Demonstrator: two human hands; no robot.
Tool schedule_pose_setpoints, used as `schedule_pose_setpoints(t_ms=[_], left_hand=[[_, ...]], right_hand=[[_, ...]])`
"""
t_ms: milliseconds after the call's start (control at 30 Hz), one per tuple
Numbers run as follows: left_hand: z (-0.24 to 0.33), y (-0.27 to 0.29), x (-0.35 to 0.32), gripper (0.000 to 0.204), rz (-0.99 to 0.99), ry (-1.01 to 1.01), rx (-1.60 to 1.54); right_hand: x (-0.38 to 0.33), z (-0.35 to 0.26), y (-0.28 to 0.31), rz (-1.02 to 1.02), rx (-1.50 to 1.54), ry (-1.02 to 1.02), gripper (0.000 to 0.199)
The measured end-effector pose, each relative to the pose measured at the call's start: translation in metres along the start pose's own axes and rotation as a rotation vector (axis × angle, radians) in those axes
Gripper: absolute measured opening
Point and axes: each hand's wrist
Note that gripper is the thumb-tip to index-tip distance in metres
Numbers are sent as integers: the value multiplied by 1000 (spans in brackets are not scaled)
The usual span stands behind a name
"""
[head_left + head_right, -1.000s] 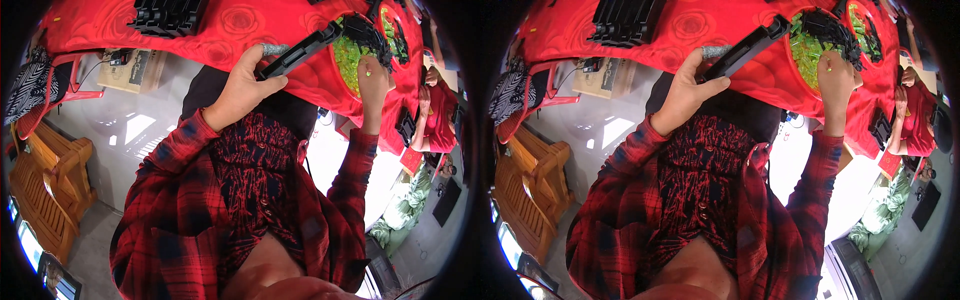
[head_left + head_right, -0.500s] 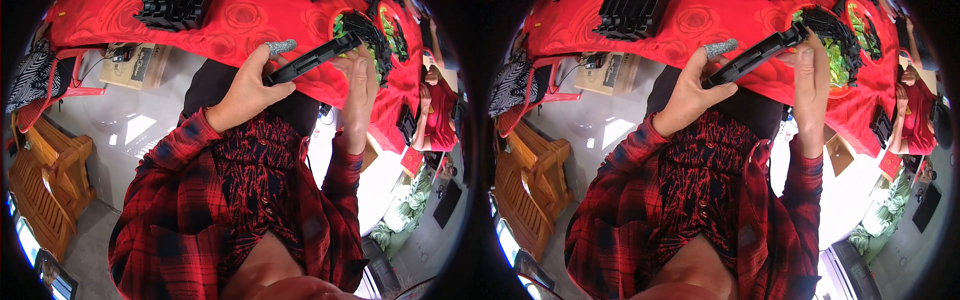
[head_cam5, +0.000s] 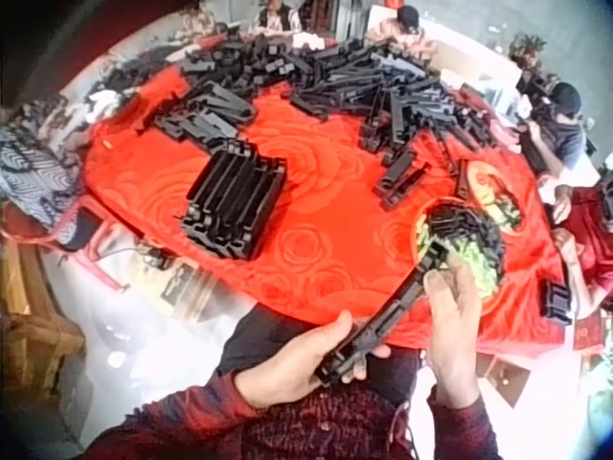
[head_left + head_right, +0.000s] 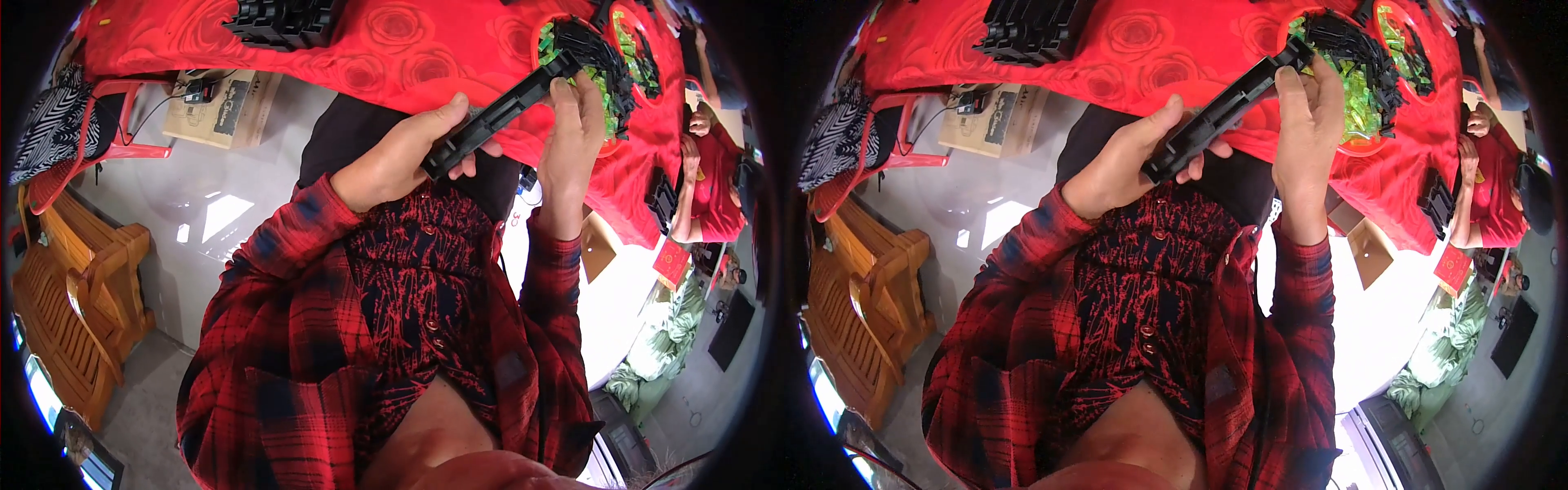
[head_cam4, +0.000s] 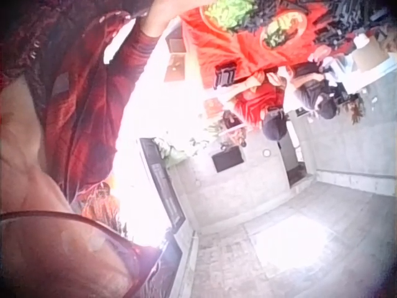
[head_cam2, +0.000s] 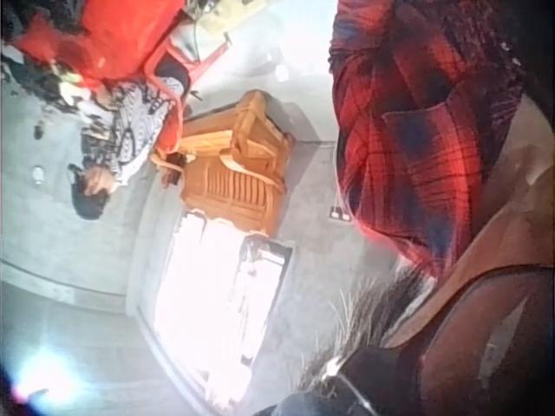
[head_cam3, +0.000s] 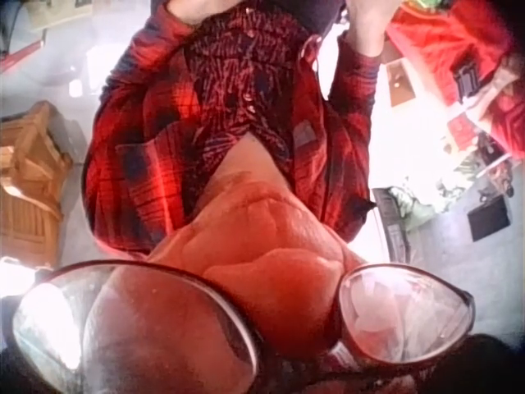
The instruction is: The person assembles level components by inserting small transparent vials into black plastic frames by hand and placing the completed frames onto a stack on the table.
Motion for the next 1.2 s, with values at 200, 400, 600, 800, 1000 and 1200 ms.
schedule_pose_setpoints(t_ms=[200,400,600,800,1000,1200], left_hand=[[-12,-1,1,48,84,153,-289],[-6,-4,4,37,276,123,-218],[-14,-3,0,26,249,69,-73],[-14,-6,0,24,263,7,-28],[-16,1,-2,26,252,36,-125],[-18,6,-2,27,293,78,-223]], right_hand=[[-10,0,-3,-47,-111,63,47],[-28,-4,-4,8,-708,518,51],[-35,-4,-12,-116,-944,479,58],[-30,10,-17,-120,-845,481,58],[-30,14,-16,-92,-800,533,52],[-31,16,-15,-67,-823,562,50]])
Point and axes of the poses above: each hand's wrist, its own x-axis towards the middle knuckle, its own y-axis out of the back of the hand, z = x × y, and after that the axes turned 15 degrees about -y, right-handed
